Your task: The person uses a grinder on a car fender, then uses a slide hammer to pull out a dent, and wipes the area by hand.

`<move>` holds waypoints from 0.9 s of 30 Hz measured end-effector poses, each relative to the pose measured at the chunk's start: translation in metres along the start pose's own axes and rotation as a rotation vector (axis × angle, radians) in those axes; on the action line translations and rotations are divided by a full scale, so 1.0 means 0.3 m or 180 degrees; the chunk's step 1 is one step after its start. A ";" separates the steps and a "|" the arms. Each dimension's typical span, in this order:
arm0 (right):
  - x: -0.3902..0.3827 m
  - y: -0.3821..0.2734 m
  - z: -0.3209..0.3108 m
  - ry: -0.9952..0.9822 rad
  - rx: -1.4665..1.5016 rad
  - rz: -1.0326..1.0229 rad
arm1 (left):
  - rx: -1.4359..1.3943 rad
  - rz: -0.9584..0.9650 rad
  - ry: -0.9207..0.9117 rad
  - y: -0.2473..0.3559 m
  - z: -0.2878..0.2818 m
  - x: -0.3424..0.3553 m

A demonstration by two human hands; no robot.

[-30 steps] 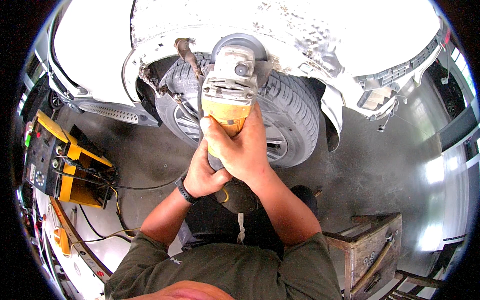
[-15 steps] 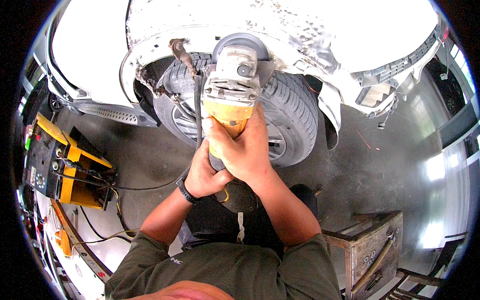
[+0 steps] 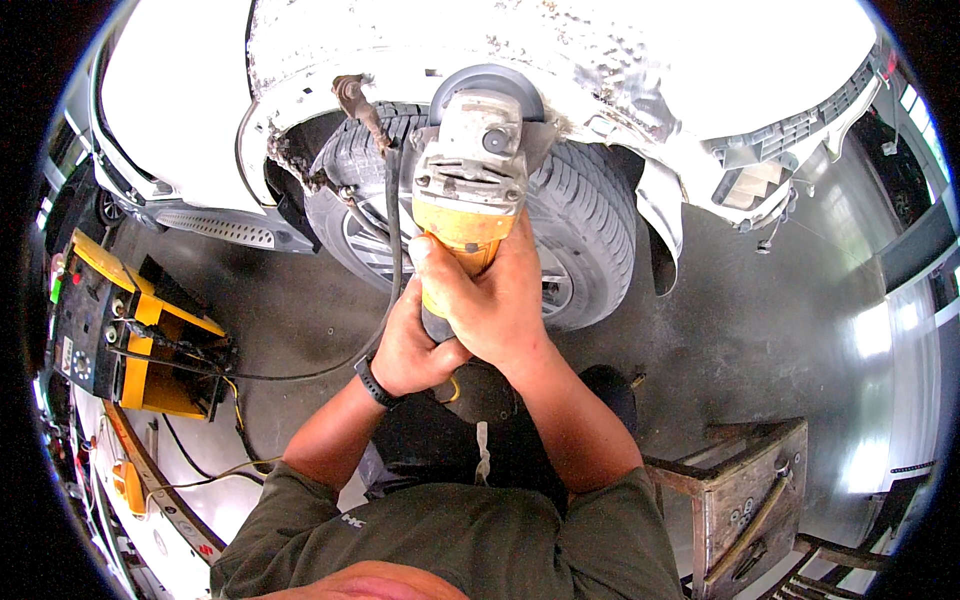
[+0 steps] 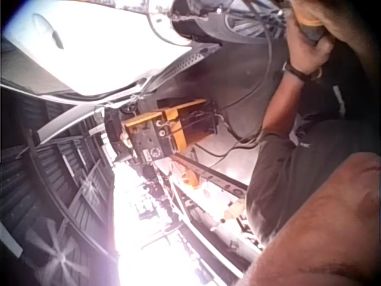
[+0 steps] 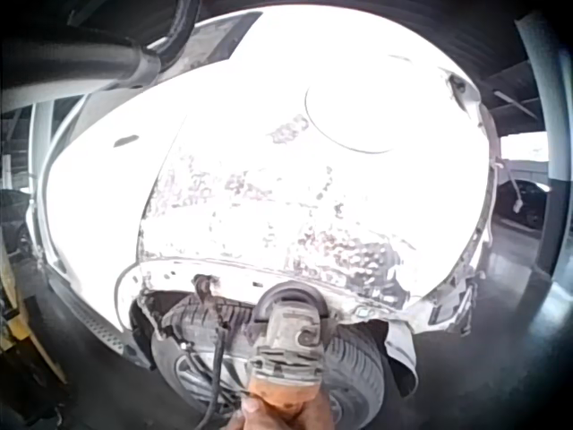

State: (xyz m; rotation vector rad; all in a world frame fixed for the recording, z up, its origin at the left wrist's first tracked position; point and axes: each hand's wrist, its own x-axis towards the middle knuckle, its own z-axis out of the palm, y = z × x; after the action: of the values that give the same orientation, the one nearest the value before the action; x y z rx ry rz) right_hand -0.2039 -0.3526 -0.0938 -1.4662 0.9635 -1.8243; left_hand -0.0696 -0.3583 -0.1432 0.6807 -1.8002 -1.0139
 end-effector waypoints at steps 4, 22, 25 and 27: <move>0.001 0.000 -0.004 -0.0009 -0.0029 -0.0015 | -0.0247 -0.0025 -0.0057 -0.006 0.004 0.001; -0.011 -0.007 -0.029 0.0039 -0.0070 0.0054 | 0.0094 -0.0011 -0.0152 -0.009 0.012 -0.001; -0.016 0.002 -0.040 0.0036 -0.0219 -0.0024 | -0.0040 0.0017 -0.0095 -0.010 0.022 -0.003; -0.021 0.007 -0.053 0.0100 -0.0117 0.0137 | -0.0049 -0.0004 -0.0164 -0.002 0.031 0.002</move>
State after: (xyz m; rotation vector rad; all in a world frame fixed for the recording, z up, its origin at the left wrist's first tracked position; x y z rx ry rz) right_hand -0.2179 -0.3458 -0.1008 -1.4315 1.0413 -1.8125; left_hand -0.0784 -0.3558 -0.1457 0.6517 -1.8347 -1.0538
